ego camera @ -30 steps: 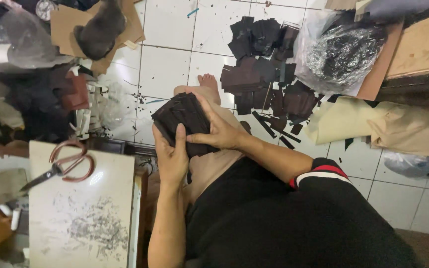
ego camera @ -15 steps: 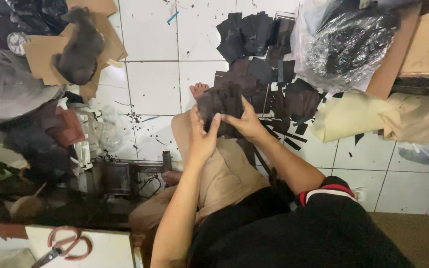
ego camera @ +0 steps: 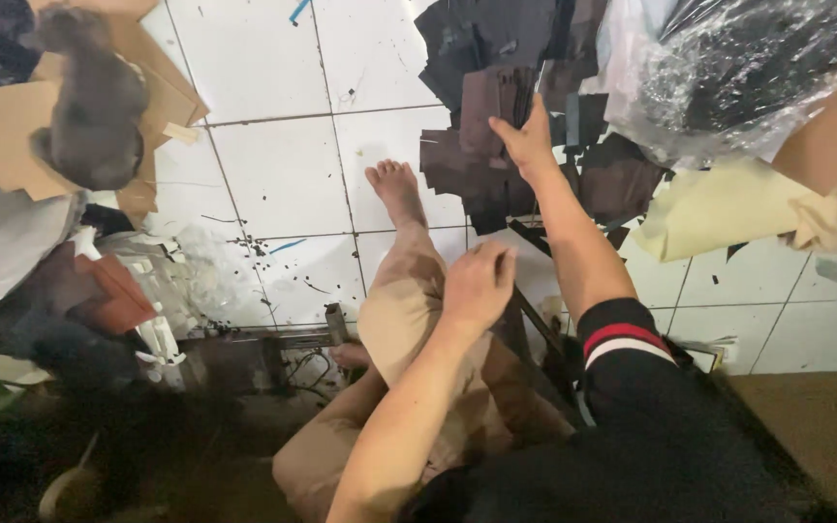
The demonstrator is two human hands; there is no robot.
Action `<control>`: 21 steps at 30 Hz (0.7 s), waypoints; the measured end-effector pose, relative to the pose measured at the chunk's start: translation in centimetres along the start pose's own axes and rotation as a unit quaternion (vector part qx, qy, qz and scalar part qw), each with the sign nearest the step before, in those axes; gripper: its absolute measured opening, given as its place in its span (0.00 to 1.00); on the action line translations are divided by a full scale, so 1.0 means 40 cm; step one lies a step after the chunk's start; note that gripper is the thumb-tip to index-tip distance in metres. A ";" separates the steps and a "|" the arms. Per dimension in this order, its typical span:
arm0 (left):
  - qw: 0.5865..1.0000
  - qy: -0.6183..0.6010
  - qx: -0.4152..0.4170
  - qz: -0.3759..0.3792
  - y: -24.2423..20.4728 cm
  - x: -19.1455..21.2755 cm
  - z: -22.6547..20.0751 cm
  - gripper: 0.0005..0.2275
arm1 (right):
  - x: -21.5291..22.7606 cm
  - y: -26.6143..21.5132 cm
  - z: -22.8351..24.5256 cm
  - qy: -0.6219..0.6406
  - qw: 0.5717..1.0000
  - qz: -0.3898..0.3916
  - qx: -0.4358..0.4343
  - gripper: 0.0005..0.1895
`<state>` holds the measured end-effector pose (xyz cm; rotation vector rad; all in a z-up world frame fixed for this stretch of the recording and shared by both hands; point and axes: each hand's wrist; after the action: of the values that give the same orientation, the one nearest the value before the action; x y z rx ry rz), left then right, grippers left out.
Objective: Trimming leather scraps with scissors and sorting them into organized piles on a workbench and the floor.
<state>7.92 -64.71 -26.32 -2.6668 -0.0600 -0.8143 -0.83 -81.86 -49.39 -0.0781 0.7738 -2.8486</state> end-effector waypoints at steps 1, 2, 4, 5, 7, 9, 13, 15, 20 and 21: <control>1.000 -0.003 0.007 0.005 0.012 -0.009 -0.005 0.06 | 0.005 0.057 -0.069 -0.003 1.000 -0.001 -0.009 0.28; 0.999 0.031 0.012 0.018 0.025 -0.018 -0.010 0.09 | 0.011 0.112 -0.139 -0.064 0.996 -0.029 -0.050 0.40; 0.997 0.063 0.024 0.038 0.052 -0.002 -0.038 0.13 | 0.003 0.187 -0.205 -0.128 0.985 -0.057 -0.100 0.52; 1.000 0.015 -0.001 -0.018 0.068 0.023 -0.059 0.13 | -0.014 0.209 -0.199 -0.137 0.982 -0.055 -0.115 0.52; 0.997 -0.034 -0.020 -0.069 0.093 0.057 -0.080 0.14 | -0.035 0.261 -0.230 -0.146 0.978 -0.052 -0.137 0.52; 0.983 -0.122 0.006 -0.137 0.111 0.070 -0.081 0.16 | -0.041 0.316 -0.309 -0.128 0.988 -0.032 -0.077 0.47; 0.954 -0.230 0.164 -0.102 0.127 0.075 -0.077 0.18 | -0.088 0.378 -0.331 -0.114 0.991 -0.058 0.037 0.34; 0.882 -0.348 0.305 -0.084 0.125 0.060 -0.062 0.18 | -0.113 0.383 -0.296 -0.169 0.981 -0.089 0.029 0.32; 0.844 -0.422 0.312 -0.114 0.159 0.091 -0.075 0.18 | -0.091 0.483 -0.501 -0.323 0.937 -0.129 0.021 0.24; 0.829 -0.439 0.322 -0.127 0.156 0.087 -0.074 0.17 | -0.089 0.507 -0.552 -0.369 0.914 -0.162 0.050 0.22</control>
<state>10.13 -71.79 -24.10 -2.1416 -0.7760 0.4038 3.84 -87.39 -78.71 -1.2846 0.4659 -2.7655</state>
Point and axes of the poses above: each hand's wrist, its own y-axis towards the middle knuckle, its own x-axis out of the back of the hand, z = x × y, and after that the axes turned 3 degrees about -x, right-handed
